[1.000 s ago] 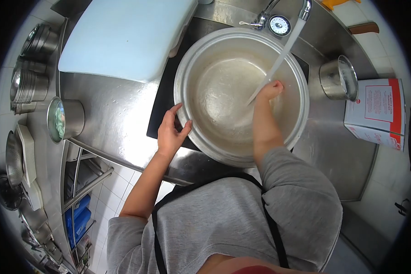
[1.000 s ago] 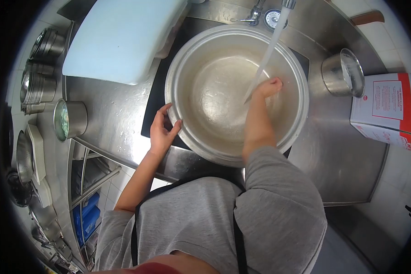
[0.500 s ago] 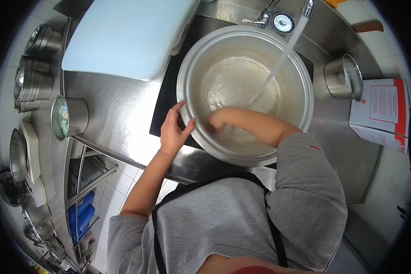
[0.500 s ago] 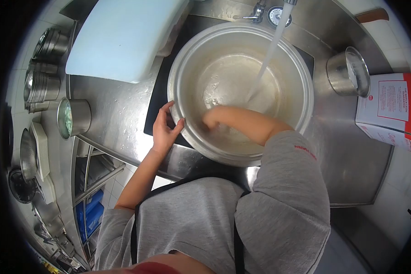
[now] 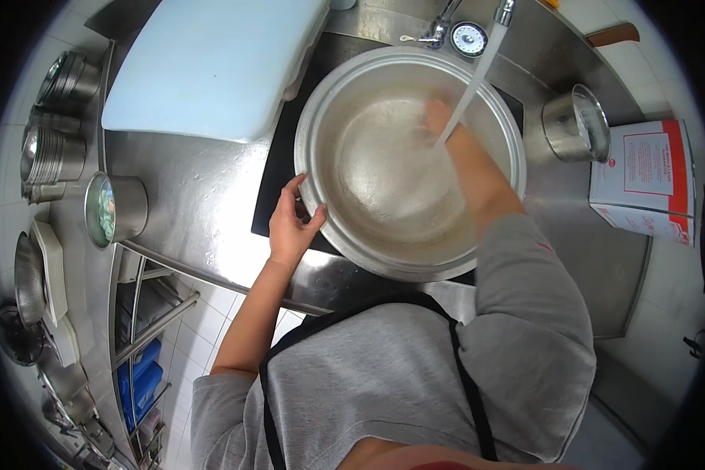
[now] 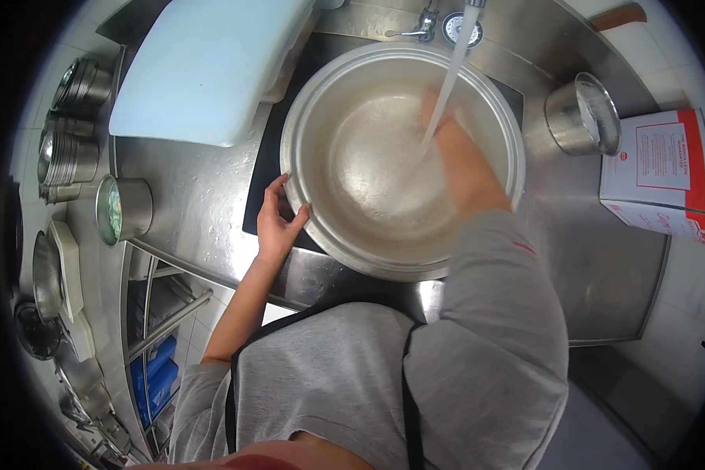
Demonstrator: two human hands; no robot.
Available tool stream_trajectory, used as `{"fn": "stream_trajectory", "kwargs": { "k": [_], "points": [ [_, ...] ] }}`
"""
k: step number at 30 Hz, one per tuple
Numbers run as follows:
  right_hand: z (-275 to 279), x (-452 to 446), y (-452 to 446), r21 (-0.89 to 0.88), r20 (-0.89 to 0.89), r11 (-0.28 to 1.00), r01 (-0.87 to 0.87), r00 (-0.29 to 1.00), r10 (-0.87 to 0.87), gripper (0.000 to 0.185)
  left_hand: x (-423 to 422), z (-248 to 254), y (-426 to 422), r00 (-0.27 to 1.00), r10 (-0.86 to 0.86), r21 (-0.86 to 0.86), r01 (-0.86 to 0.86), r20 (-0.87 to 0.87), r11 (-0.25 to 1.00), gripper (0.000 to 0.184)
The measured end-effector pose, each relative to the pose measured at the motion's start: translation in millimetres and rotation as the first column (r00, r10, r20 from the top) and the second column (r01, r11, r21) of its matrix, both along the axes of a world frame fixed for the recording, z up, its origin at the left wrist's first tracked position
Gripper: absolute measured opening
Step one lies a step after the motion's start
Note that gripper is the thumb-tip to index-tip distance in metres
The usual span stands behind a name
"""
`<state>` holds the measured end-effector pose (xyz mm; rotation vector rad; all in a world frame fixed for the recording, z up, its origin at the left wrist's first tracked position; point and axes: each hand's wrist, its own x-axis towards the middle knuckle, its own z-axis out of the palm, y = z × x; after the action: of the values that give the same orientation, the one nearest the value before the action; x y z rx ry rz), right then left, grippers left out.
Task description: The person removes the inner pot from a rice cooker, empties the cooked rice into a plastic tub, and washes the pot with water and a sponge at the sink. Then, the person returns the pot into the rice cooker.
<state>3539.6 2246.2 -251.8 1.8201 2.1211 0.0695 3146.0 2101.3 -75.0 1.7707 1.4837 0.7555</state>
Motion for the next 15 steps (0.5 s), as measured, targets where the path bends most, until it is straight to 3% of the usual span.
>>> {"fn": "stream_trajectory", "kwargs": {
  "k": [1, 3, 4, 5, 6, 7, 8, 9, 10, 11, 12, 13, 15],
  "points": [
    [15.9, 15.3, -31.8, 0.004, -0.093, 0.997, 0.075, 0.993, -0.074, 0.031, 0.8, -0.1, -0.1, 1.000, -0.001, -0.005, 0.001, 0.008, 1.000, 0.059],
    [85.9, 27.0, -62.9, -0.236, -0.170, 0.940, 0.245, 0.942, -0.288, 0.038, 1.7, 0.4, -0.5, 1.000, -0.006, -0.010, 0.006, 0.022, 1.000, 0.060],
    [127.6, 26.4, -68.1, -0.456, -0.130, 0.830, 0.321, 0.898, -0.420, 0.040, 0.7, 1.5, -0.2, 1.000, -0.001, -0.015, 0.001, 0.019, 1.000, 0.062],
    [148.2, 30.9, -79.0, -0.452, -0.130, 0.829, 0.329, 0.895, -0.427, 0.040, 0.5, 0.3, -0.1, 1.000, 0.001, -0.015, -0.001, 0.020, 1.000, 0.065],
    [164.7, 40.0, -91.5, -0.041, -0.338, 0.941, 0.335, 0.882, -0.328, 0.042, 0.0, -1.7, 0.0, 1.000, -0.008, -0.009, 0.008, 0.022, 1.000, 0.065],
    [175.5, 46.8, -101.0, 0.379, -0.475, 0.855, 0.353, 0.868, -0.147, 0.044, -0.5, -4.4, -0.3, 0.998, 0.035, -0.044, -0.032, 0.058, 0.999, 0.066],
    [182.7, 50.4, -106.6, 0.387, -0.476, 0.848, 0.362, 0.866, -0.153, 0.044, -0.5, -7.7, 0.4, 0.993, 0.075, -0.077, -0.068, 0.093, 0.995, 0.068],
    [189.0, 54.0, -112.2, 0.330, -0.403, 0.826, 0.456, 0.860, -0.314, 0.046, 0.2, -13.5, 1.3, 0.989, 0.116, -0.010, -0.115, 0.091, 0.993, 0.055],
    [193.7, 57.6, -117.5, 0.280, -0.318, 0.787, 0.551, 0.826, -0.465, 0.048, -3.5, -22.5, 3.6, 0.990, 0.103, 0.000, -0.103, 0.092, 0.995, 0.055],
    [181.3, 69.2, -115.4, 0.136, -0.312, 0.837, 0.530, 0.825, -0.471, 0.050, -8.7, -32.2, 7.8, 0.991, 0.041, -0.135, -0.023, 0.127, 0.991, 0.045],
    [179.3, 69.7, -114.3, 0.148, -0.315, 0.832, 0.535, 0.823, -0.473, 0.050, -5.1, -21.3, 9.6, 0.986, -0.014, -0.265, 0.059, 0.169, 0.963, 0.037],
    [175.9, 68.7, -113.7, 0.122, -0.329, 0.810, 0.573, 0.793, -0.512, 0.049, 2.2, -10.3, 4.6, 0.974, 0.057, -0.350, 0.025, 0.221, 0.936, 0.032],
    [176.6, 67.9, -114.7, 0.081, -0.393, 0.794, 0.603, 0.751, -0.531, 0.050, -1.5, -23.6, 6.6, 0.985, 0.050, -0.336, 0.009, 0.167, 0.942, 0.032]
  ]
}}
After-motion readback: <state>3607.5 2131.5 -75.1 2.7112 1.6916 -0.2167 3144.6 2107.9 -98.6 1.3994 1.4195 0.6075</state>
